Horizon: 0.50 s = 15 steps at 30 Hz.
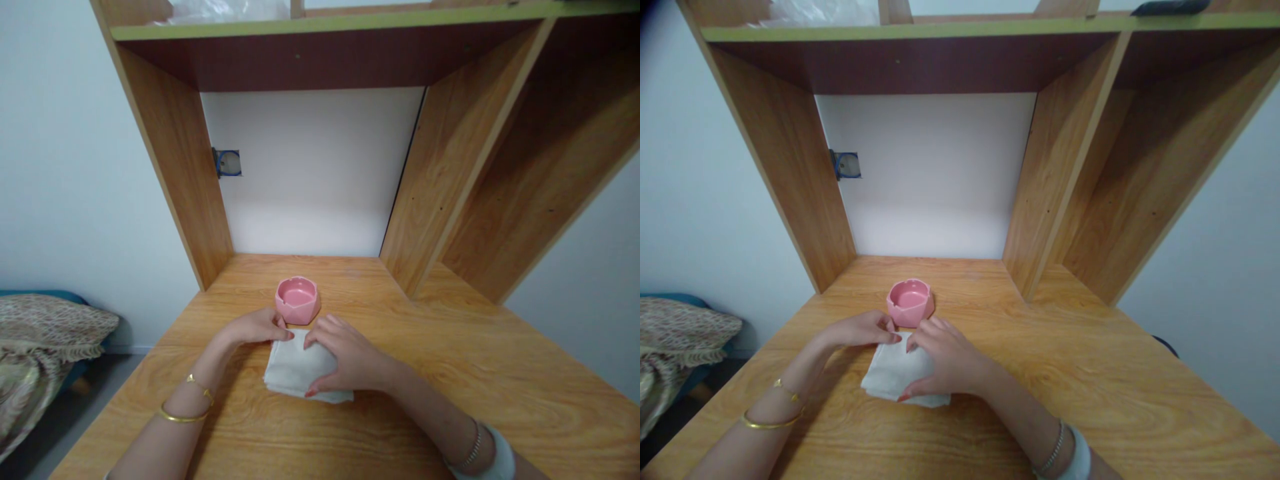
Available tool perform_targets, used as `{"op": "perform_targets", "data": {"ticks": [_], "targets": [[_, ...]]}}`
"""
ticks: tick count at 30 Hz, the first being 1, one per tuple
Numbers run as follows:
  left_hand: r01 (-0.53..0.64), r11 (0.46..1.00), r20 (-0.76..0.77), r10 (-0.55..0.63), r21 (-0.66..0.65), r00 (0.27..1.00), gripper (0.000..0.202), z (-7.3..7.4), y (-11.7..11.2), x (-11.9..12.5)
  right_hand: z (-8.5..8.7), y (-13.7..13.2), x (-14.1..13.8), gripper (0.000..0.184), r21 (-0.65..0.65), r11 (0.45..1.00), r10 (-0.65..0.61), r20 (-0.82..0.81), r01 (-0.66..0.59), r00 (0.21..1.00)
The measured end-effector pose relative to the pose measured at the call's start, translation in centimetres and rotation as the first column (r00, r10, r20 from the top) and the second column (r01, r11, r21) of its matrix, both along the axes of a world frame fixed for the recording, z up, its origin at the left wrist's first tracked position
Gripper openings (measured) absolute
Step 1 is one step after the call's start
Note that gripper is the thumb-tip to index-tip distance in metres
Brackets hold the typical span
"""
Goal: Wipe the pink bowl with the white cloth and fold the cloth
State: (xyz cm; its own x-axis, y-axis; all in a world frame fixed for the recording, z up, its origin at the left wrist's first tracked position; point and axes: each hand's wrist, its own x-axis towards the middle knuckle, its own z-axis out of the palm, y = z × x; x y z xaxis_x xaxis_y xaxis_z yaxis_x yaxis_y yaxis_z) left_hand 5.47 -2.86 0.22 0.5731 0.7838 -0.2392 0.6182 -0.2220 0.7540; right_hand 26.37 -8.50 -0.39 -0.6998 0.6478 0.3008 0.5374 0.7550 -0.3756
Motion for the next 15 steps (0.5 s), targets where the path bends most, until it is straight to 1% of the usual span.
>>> {"op": "perform_targets", "data": {"ticks": [2,5,6,7,8,10,12,14,15], "targets": [[-0.013,1.0,0.028,0.013,-0.002,1.0,0.028,-0.3,-0.1,0.5,-0.2,-0.1,-0.1,0.045,0.028,1.0,-0.006,0.089,0.004,0.996],[0.036,0.995,0.086,-0.029,-0.088,0.996,0.029,-0.1,-0.2,0.5,-0.3,0.3,0.3,0.029,0.06,0.997,-0.05,0.152,0.041,0.987],[0.044,0.992,0.1,-0.032,-0.117,0.994,0.029,0.1,-0.2,0.3,-0.2,0.5,0.6,0.023,0.072,0.996,-0.07,0.16,0.059,0.985],[0.027,0.991,0.104,-0.013,-0.13,0.994,0.029,0.3,-0.2,0.1,-0.1,0.7,1.0,0.018,0.087,0.993,-0.094,0.166,0.08,0.982],[-0.017,0.992,0.098,0.029,-0.124,0.995,0.028,0.4,-0.1,-0.1,0.0,1.0,1.5,0.015,0.106,0.989,-0.125,0.169,0.108,0.978],[-0.178,0.982,0.081,0.183,-0.07,0.98,0.025,0.6,0.2,-0.5,0.2,1.6,2.4,0.011,0.144,0.974,-0.199,0.171,0.175,0.965],[-0.333,0.942,0.09,0.335,-0.03,0.938,0.023,0.4,0.7,-0.9,0.3,2.3,3.4,0.01,0.167,0.951,-0.289,0.173,0.261,0.942],[-0.421,0.907,0.11,0.421,-0.023,0.9,0.023,0.1,1.1,-1.0,0.4,3.0,4.3,0.008,0.181,0.908,-0.409,0.185,0.378,0.893],[-0.444,0.896,0.117,0.444,-0.027,0.888,0.025,-0.1,1.3,-1.0,0.4,3.2,4.7,0.007,0.194,0.874,-0.479,0.193,0.445,0.856]]}}
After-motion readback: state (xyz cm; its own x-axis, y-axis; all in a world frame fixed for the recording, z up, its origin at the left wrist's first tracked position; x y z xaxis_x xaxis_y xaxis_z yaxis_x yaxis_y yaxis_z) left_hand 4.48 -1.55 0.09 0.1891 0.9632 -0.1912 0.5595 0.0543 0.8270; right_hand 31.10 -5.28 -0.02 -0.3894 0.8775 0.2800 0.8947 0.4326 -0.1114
